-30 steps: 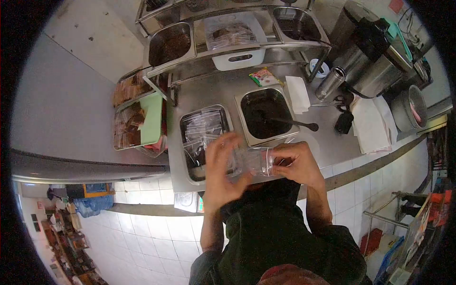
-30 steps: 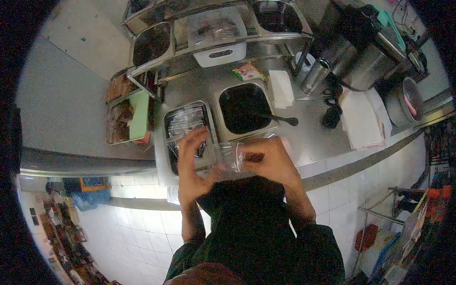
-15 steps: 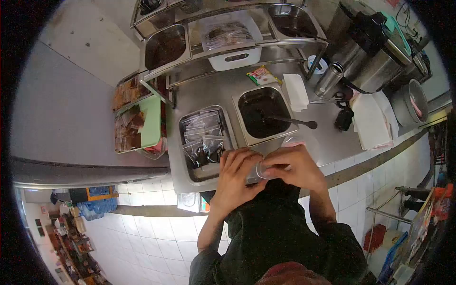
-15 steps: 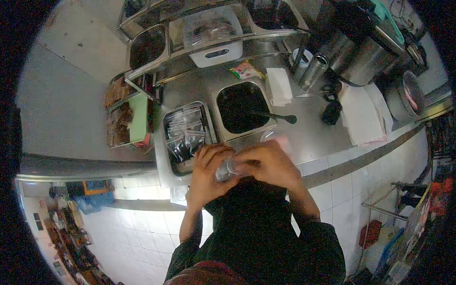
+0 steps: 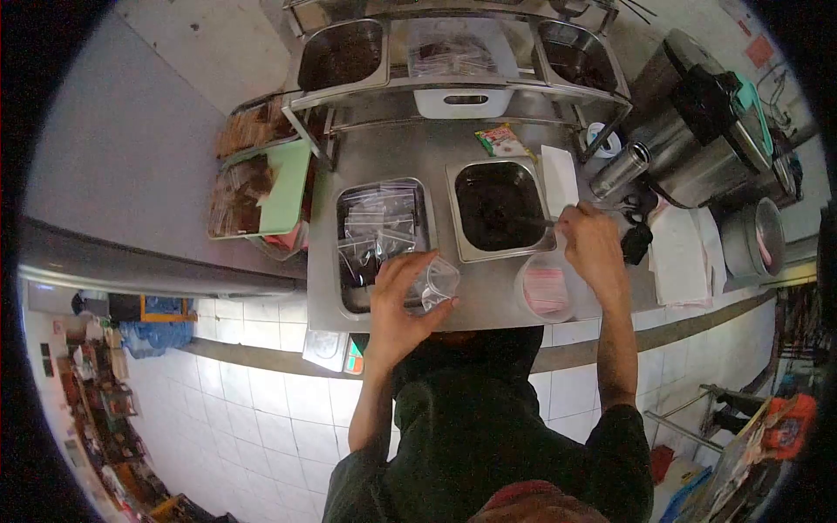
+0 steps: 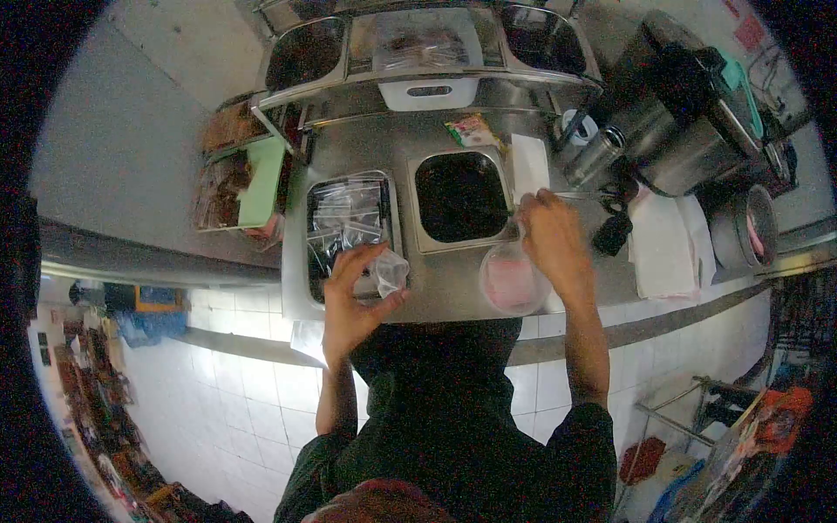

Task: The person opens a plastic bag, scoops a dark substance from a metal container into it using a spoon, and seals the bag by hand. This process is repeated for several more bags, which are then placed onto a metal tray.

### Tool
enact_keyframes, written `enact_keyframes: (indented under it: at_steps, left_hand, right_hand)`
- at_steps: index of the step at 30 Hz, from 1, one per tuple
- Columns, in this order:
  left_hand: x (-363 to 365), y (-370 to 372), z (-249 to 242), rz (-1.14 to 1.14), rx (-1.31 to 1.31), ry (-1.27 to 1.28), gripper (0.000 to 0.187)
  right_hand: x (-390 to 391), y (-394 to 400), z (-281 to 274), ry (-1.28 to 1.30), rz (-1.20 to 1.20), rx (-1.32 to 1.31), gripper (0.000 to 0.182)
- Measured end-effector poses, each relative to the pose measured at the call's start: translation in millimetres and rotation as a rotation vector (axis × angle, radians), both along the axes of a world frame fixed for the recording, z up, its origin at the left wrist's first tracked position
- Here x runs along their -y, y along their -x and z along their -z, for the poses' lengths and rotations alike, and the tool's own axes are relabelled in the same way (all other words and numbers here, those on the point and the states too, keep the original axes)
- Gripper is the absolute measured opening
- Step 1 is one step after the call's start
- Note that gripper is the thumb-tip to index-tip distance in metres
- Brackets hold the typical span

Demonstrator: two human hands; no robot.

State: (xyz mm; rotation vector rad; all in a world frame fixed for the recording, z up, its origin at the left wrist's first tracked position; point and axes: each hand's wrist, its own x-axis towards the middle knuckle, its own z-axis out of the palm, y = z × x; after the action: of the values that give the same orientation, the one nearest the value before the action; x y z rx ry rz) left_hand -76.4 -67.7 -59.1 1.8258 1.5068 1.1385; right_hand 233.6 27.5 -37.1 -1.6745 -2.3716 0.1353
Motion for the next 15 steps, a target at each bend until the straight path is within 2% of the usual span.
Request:
enact_keyframes:
  at_steps: [4, 7, 10, 13, 15]
  left_hand:
    - [-0.2, 2.1, 4.5, -0.006, -0.005, -0.048, 0.067]
    - [-1.1, 4.2, 0.8, 0.007, -0.035, -0.128, 0.070]
    - [2.8, 6.4, -1.1, -0.024, -0.034, -0.070, 0.069]
    - [-0.2, 6.6, 1.3, -0.032, -0.035, -0.074, 0.069]
    - [-5.0, 4.8, 0.2, -0.034, -0.064, -0.088, 0.070]
  right_hand:
    - [-29.6, 15.5, -1.2, -0.164, -0.052, 0.014, 0.015]
    - [-43.1, 18.0, 17.3, -0.105, -0.199, -0.093, 0.013]
    - [-37.2, 15.8, 7.7, -0.014, -0.208, -0.201, 0.011]
    - [-38.9, 1.6, 10.4, 0.116, -0.209, -0.276, 0.021]
    - [-40.7, -8.1, 18.3, 0.221, -0.124, -0.362, 0.026]
